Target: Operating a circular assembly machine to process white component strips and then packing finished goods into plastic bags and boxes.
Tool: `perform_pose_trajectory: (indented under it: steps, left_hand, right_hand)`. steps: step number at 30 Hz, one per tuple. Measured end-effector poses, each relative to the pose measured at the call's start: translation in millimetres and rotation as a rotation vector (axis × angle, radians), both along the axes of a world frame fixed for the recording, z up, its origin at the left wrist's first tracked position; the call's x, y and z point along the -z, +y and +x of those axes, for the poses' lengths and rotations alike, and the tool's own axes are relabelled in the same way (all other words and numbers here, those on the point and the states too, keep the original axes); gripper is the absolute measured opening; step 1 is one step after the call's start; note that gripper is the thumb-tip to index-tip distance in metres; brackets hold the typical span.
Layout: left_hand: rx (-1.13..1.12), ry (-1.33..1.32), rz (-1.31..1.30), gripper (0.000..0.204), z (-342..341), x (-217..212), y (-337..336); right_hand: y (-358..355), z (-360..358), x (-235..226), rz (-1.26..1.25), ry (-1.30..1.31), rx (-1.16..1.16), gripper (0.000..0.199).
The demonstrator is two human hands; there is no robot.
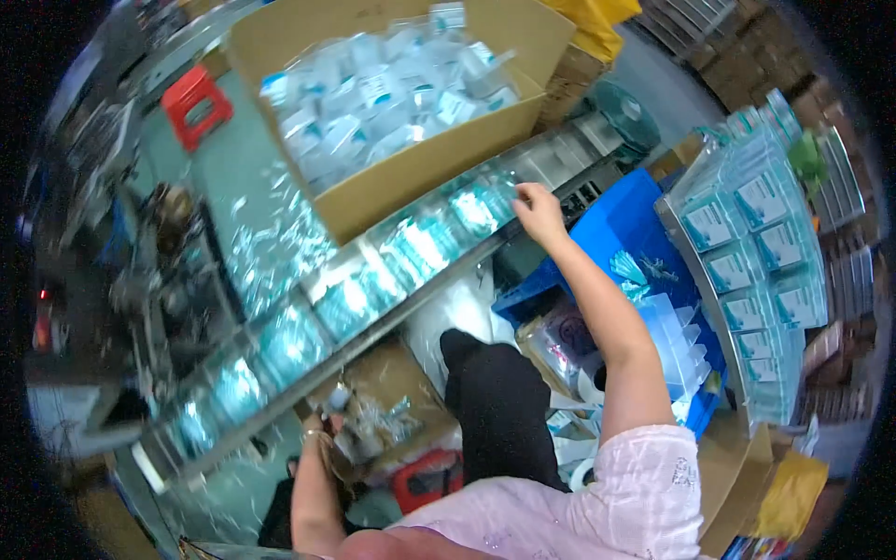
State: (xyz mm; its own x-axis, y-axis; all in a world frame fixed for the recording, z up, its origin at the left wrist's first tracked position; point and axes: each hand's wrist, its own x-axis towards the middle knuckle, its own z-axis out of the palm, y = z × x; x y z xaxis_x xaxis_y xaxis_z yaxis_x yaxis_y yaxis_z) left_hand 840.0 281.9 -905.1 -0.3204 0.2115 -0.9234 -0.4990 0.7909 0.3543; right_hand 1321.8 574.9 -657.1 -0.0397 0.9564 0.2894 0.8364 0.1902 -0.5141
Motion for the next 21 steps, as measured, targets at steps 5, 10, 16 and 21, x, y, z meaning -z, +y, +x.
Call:
perform_pose_trajectory:
  steps: [5,10,16,21]
  left_hand:
    - [-0.687,-0.326,-0.115,0.043,8,75,31]
    - [-0.438,-0.356,-0.002,0.051,23,71,38]
    - [-0.217,-0.008,-0.098,0.059,60,26,9]
    - [0.014,0.046,0.047,0.057,87,-73,-21]
  right_hand:
    - [60,-10,31,-0.495,-0.277,-0.067,0.065]
    - [78,-43,57,-0.67,-0.54,0.051,0.112]
    - [79,-38,51,-0.76,0.074,-0.106,0.096]
    - [69,-53,72,-0.751,0.275,-0.002,0.116]
